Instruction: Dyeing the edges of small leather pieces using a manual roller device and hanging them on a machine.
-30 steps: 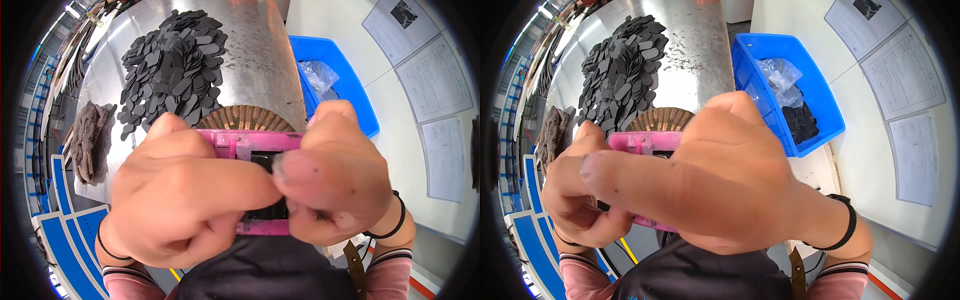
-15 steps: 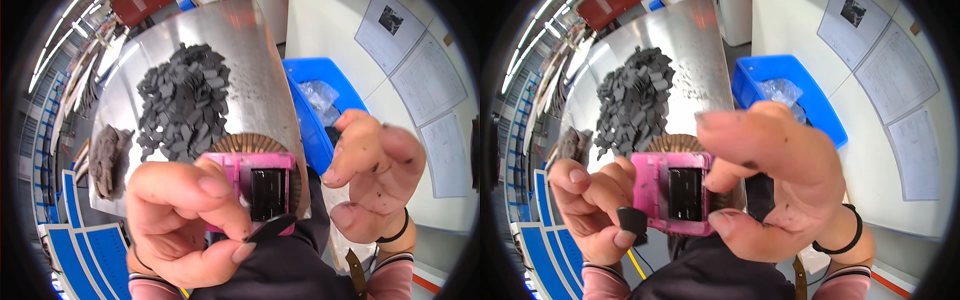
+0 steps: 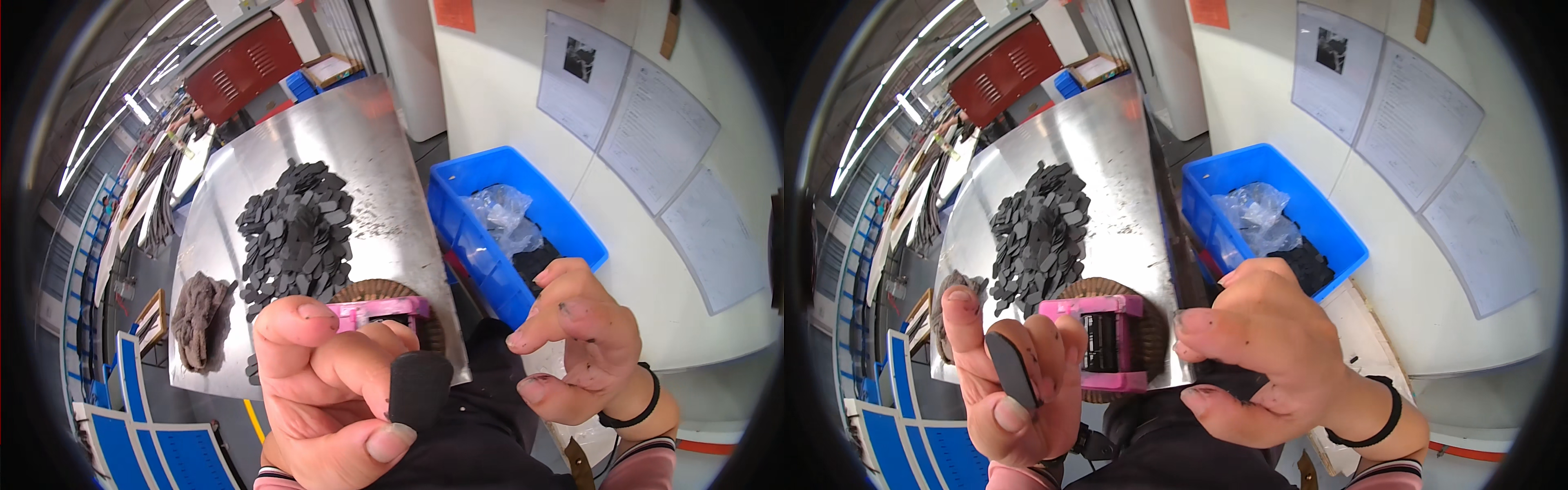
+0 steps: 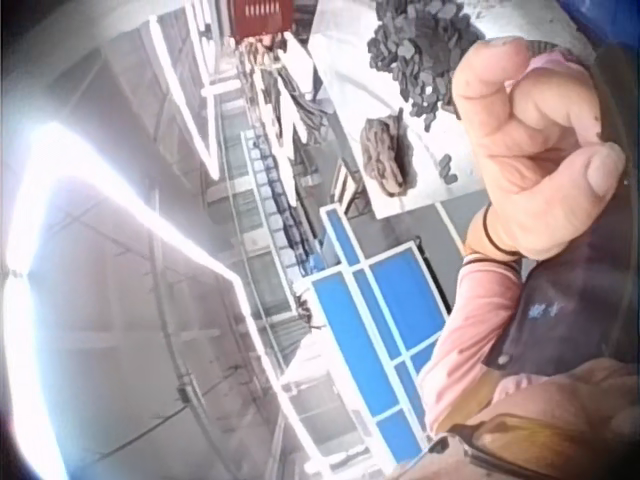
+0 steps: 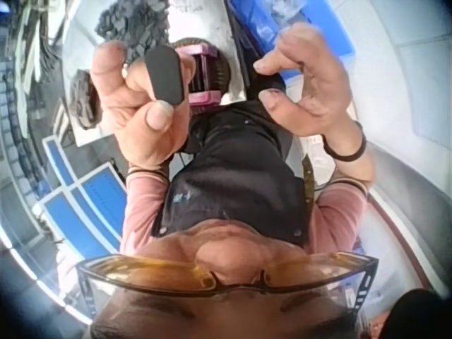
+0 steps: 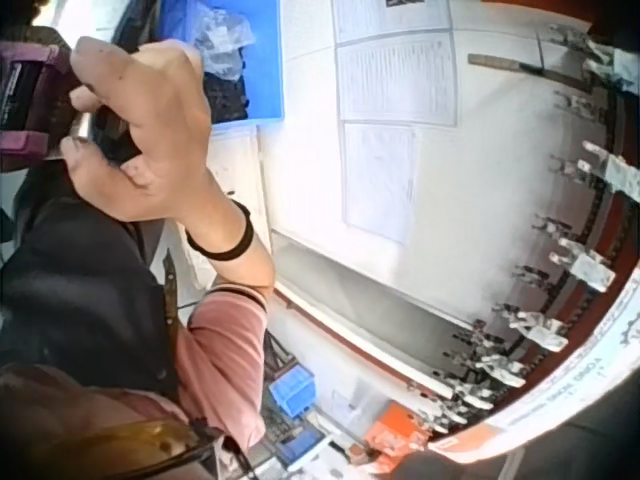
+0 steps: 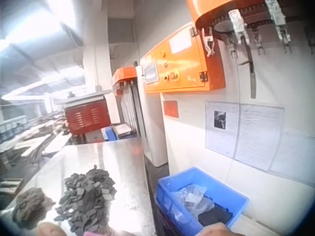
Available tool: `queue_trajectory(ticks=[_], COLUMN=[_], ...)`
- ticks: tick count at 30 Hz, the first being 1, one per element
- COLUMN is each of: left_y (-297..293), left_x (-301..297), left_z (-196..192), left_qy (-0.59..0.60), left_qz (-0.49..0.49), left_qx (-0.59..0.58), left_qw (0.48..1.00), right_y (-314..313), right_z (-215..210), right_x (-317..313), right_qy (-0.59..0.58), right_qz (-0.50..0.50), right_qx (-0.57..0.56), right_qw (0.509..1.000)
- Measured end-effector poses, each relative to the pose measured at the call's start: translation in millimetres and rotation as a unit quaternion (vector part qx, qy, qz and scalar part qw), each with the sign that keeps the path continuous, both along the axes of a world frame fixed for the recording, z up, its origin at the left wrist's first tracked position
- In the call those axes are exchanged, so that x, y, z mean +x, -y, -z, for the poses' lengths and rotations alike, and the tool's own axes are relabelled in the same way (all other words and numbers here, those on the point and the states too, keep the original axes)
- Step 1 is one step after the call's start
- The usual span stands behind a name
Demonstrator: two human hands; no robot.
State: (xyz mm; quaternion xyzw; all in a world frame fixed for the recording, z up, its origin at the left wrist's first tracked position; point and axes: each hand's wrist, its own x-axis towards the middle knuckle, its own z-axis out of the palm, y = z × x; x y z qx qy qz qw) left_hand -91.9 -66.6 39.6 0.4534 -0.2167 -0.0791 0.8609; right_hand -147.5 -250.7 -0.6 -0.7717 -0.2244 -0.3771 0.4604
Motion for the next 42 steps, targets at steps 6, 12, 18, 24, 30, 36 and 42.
queue_trajectory(ticks=[6, 12, 18, 24, 30, 36, 42], left_y=[29, 59, 86, 132, 196, 242, 276], left_x=[-16, -35, -52, -74, -103, -115, -130], left_z=[-7, -18, -29, -43, -63, -76, -101], left_qy=[0.045, 0.062, 0.088, 0.064, 0.026, 0.123, 0.15], left_qz=[0.043, 0.13, 0.314, 0.378, 0.417, 0.489, 0.512], left_qx=[-0.023, -0.059, -0.138, -0.206, -0.209, -0.219, -0.182], left_qw=[0.998, 0.988, 0.935, 0.9, 0.884, 0.835, 0.826], right_y=[20, 42, 67, 98, 136, 163, 160], right_z=[-5, -15, -29, -43, -84, -142, -197], right_x=[-27, -59, -94, -128, -175, -207, -203], right_qy=[0.035, 0.032, 0.022, 0.016, 0.031, 0.224, 0.236], right_qz=[0.031, 0.109, 0.161, 0.252, 0.38, 0.361, 0.303], right_qx=[0.0, 0.007, 0.001, -0.03, -0.009, 0.196, 0.172], right_qw=[0.999, 0.993, 0.987, 0.967, 0.924, 0.884, 0.907])
